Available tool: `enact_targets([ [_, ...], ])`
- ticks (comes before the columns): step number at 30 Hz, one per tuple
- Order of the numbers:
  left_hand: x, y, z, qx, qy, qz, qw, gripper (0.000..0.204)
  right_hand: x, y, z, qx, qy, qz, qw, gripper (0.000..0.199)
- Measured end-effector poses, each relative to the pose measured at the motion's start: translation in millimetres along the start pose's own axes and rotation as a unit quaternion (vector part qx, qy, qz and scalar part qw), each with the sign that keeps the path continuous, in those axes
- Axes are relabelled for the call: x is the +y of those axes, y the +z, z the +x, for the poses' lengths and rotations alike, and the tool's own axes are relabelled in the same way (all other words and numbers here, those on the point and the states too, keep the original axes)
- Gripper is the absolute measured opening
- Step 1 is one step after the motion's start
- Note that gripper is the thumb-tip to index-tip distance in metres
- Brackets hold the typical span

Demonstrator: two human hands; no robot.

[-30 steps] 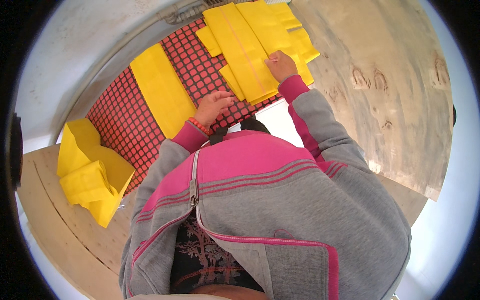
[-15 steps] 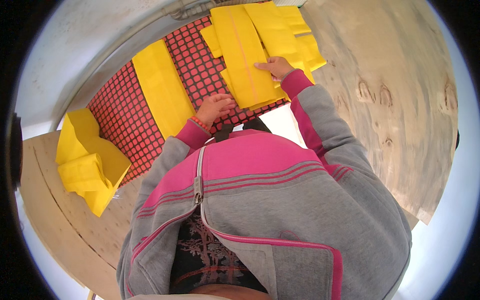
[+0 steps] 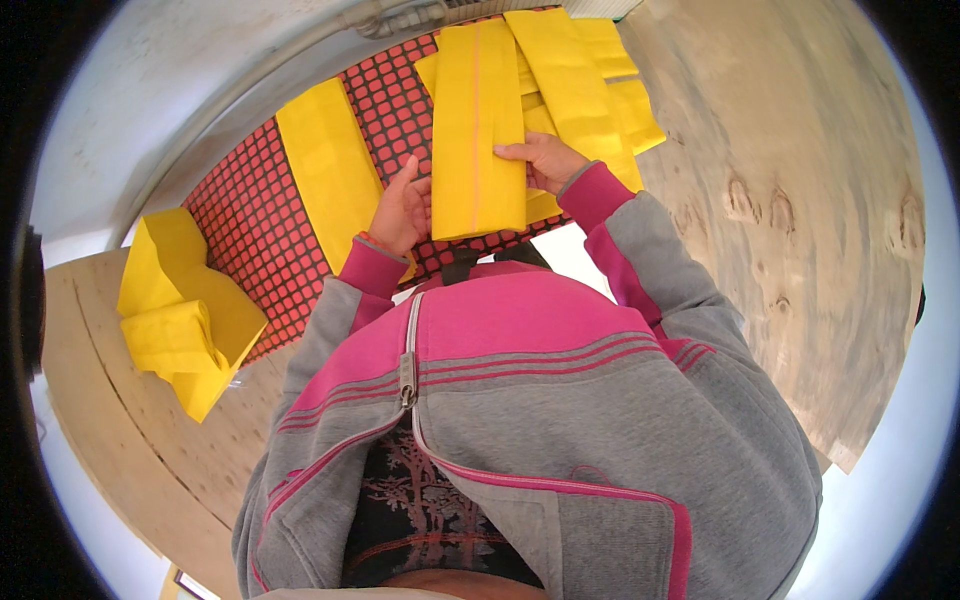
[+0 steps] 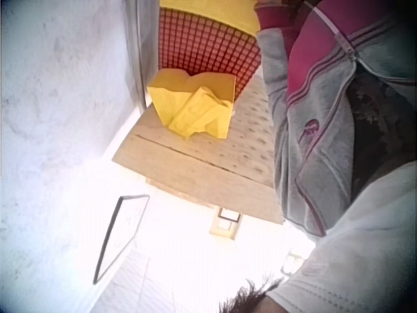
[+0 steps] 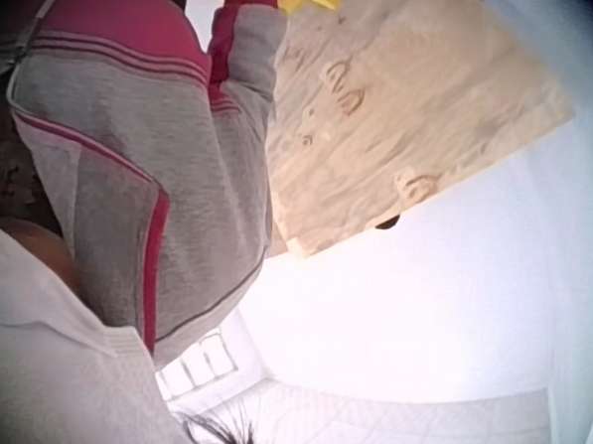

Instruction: The person folds multiple yellow sheets of paper on a patterned table, aligning edges and stacking them. The person then ties the stack with a white string.

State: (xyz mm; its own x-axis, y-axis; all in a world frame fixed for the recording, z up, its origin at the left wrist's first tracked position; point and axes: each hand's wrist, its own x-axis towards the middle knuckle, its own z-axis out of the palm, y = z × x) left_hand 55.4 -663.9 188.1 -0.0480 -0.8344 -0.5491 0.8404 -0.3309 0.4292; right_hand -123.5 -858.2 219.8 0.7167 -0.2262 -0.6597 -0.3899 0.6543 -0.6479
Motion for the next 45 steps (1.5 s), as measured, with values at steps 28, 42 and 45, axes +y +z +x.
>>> enact_targets([
  [28,-29.2,-49.6,-125.6,0.118,0.182,-0.036,0.976,0.038,-40.2,156.5,172.0,-0.087,-0.062,-0.003,0.994,0.038],
  [42,-47.3,-91.2,-152.8,0.157,0.159,-0.081,0.971,0.038,-8.7,185.4,218.4,-0.071,-0.022,-0.050,0.996,0.039],
  [45,-50.7,-97.0,-155.4,0.161,0.158,-0.080,0.971,0.038,-5.4,181.5,222.6,-0.068,-0.014,-0.043,0.997,0.037],
])
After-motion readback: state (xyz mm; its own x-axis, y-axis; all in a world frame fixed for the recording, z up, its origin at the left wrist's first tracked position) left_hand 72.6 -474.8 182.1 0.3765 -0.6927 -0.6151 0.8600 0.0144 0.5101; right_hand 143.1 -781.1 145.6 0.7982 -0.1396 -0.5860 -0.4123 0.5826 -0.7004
